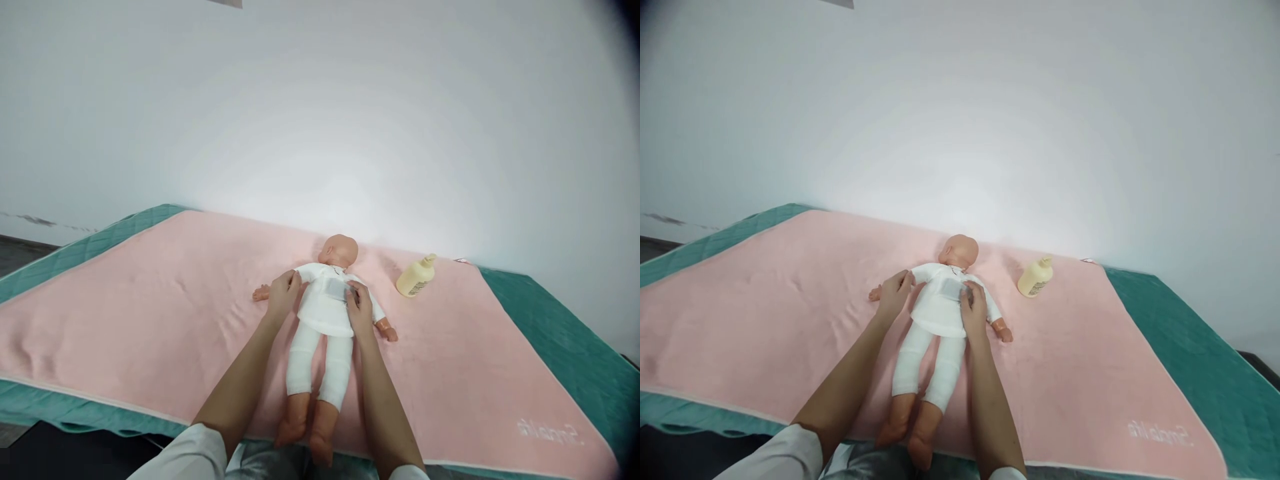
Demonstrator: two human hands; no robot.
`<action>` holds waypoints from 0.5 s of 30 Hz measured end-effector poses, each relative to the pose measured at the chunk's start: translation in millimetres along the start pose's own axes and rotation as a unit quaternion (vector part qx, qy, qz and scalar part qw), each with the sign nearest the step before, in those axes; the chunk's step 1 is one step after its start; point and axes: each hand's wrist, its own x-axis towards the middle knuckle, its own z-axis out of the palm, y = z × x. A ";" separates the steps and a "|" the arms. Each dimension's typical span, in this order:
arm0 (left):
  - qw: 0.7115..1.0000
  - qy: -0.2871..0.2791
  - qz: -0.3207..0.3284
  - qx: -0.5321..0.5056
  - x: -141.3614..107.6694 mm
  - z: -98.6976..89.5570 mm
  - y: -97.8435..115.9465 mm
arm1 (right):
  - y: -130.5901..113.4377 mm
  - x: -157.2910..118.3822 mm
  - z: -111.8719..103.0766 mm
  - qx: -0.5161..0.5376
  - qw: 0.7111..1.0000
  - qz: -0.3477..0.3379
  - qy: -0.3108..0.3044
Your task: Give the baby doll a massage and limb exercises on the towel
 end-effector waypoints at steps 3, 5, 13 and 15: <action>0.998 0.040 -0.042 -0.002 -2.3 -9.5 -1.6 | -2.0 -0.3 -1.4 0.001 1.000 -0.003 0.002; 0.997 0.051 -0.050 -0.011 -4.5 -13.6 -1.4 | -2.4 -0.1 -3.2 0.006 1.000 -0.005 0.010; 0.981 -0.072 -0.067 0.165 -4.8 -15.1 -1.5 | 1.9 -1.2 -6.5 0.026 0.997 0.024 0.065; 0.977 -0.133 -0.050 0.158 -5.6 -11.2 -2.5 | 1.9 -1.6 -5.7 0.032 0.995 0.046 0.088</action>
